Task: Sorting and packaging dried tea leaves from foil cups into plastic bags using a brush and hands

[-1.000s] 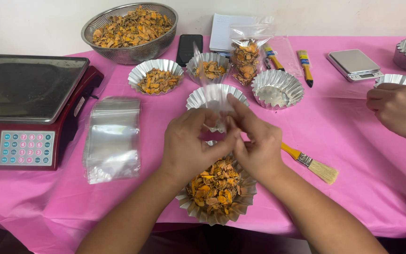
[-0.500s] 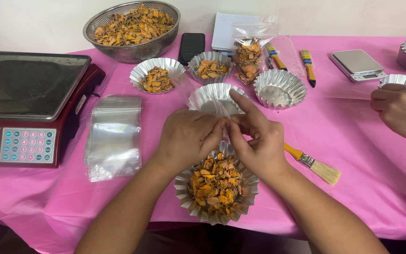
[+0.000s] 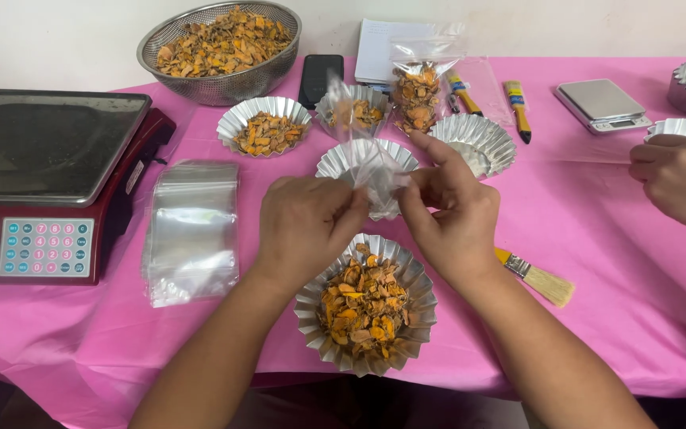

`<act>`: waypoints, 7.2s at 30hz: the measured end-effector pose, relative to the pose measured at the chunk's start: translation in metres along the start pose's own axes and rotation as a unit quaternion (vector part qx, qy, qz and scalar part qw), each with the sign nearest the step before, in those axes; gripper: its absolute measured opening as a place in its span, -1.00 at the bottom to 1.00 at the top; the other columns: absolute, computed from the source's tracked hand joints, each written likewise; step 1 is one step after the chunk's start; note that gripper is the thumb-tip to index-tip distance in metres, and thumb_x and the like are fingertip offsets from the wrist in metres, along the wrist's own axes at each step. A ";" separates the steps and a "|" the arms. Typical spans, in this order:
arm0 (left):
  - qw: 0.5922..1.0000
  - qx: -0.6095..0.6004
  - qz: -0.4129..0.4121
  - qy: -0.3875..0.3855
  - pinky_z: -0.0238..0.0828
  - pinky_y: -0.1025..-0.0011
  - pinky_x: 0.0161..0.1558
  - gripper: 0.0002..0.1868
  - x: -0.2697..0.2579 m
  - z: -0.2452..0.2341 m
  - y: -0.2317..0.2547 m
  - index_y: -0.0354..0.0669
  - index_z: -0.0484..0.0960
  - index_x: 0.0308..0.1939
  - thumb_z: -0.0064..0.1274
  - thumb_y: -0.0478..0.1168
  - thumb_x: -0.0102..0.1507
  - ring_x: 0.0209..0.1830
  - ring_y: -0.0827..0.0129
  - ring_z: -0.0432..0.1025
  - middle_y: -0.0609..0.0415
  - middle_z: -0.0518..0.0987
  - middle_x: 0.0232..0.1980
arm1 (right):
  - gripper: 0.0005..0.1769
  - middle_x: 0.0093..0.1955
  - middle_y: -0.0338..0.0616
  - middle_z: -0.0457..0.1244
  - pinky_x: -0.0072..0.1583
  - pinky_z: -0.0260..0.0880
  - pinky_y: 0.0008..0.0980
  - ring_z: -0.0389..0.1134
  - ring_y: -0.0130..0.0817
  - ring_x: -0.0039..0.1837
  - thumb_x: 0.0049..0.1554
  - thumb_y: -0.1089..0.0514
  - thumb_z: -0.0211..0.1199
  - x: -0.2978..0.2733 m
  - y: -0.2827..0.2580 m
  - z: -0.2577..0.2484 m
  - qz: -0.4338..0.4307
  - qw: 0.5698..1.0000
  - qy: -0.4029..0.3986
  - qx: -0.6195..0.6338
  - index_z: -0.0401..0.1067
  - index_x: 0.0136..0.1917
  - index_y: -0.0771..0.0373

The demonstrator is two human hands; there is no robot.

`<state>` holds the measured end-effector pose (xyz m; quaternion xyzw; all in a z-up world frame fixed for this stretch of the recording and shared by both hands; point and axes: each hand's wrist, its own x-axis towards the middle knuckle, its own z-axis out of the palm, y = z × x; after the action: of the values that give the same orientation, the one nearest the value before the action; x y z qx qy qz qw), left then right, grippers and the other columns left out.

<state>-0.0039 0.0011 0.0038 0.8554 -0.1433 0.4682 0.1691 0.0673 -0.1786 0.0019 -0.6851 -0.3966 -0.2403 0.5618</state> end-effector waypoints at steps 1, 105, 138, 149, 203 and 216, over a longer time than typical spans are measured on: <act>1.000 -0.021 -0.005 -0.011 0.34 0.24 -0.35 -0.76 0.002 -0.004 0.001 -0.03 0.60 -0.50 0.14 -0.08 0.23 -0.54 0.18 0.48 0.16 0.52 -0.60 | -0.40 -0.34 0.08 0.39 -0.35 0.44 -0.37 0.40 -0.21 -0.40 0.08 0.55 0.18 -0.001 -0.002 0.000 -0.015 1.000 -0.011 -0.008 0.34 0.41 0.45; 0.751 -0.643 -0.126 0.076 0.13 0.10 0.68 -0.13 -0.001 -0.021 -0.027 -0.25 0.22 0.50 0.30 -0.17 0.17 0.47 0.23 0.23 -0.01 0.33 0.38 | -0.40 0.12 -0.01 0.37 0.13 0.46 -0.47 0.39 -0.38 0.08 0.22 -0.08 0.12 0.003 0.006 -0.021 0.069 0.969 -0.151 0.184 0.35 0.36 0.40; 0.839 -0.486 -0.133 0.208 0.20 0.13 0.59 0.11 0.000 -0.019 -0.030 -0.18 0.06 0.54 0.41 0.05 0.09 0.49 0.11 0.17 -0.06 0.20 0.47 | -0.69 0.14 -0.16 0.43 0.07 0.47 -0.34 0.44 -0.33 0.10 0.29 0.00 0.06 0.053 -0.006 0.005 0.198 0.970 -0.138 0.042 0.53 0.06 0.19; 0.810 -0.496 -0.164 0.266 0.29 0.11 0.46 0.11 0.002 -0.030 -0.035 -0.27 0.10 0.50 0.37 0.16 0.08 0.33 0.11 0.28 -0.11 0.34 0.31 | -0.06 0.08 0.15 0.41 0.24 0.25 0.02 0.40 0.07 0.19 0.23 -0.49 -0.41 0.213 0.128 0.137 0.156 0.928 -0.285 -0.182 0.62 -0.01 0.20; 0.814 -0.480 -0.226 0.237 0.27 0.24 0.41 0.08 0.003 -0.048 -0.005 -0.22 0.16 0.47 0.39 0.16 0.05 0.33 0.16 0.30 -0.08 0.30 0.39 | -0.52 -0.09 -0.12 0.40 -0.03 0.31 -0.31 0.39 -0.33 -0.05 0.37 -0.11 -0.05 0.159 -0.020 -0.002 0.008 0.948 -0.270 -0.167 0.58 0.18 0.20; 0.885 -0.384 -0.158 0.212 0.51 0.28 0.29 -0.01 0.000 -0.034 -0.024 -0.26 0.21 0.46 0.41 -0.05 0.08 0.22 0.20 0.44 -0.01 0.47 0.21 | -0.57 -0.02 -0.93 0.53 0.01 0.65 -0.59 0.63 -0.87 -0.04 0.00 -0.45 0.21 0.071 -0.010 -0.090 0.269 0.670 -0.445 -0.529 0.54 0.16 -0.64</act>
<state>-0.0194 0.0373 0.0171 0.6154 -0.1356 0.5138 0.5822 0.1096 -0.2447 0.0856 -0.9703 -0.2040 0.0853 -0.0980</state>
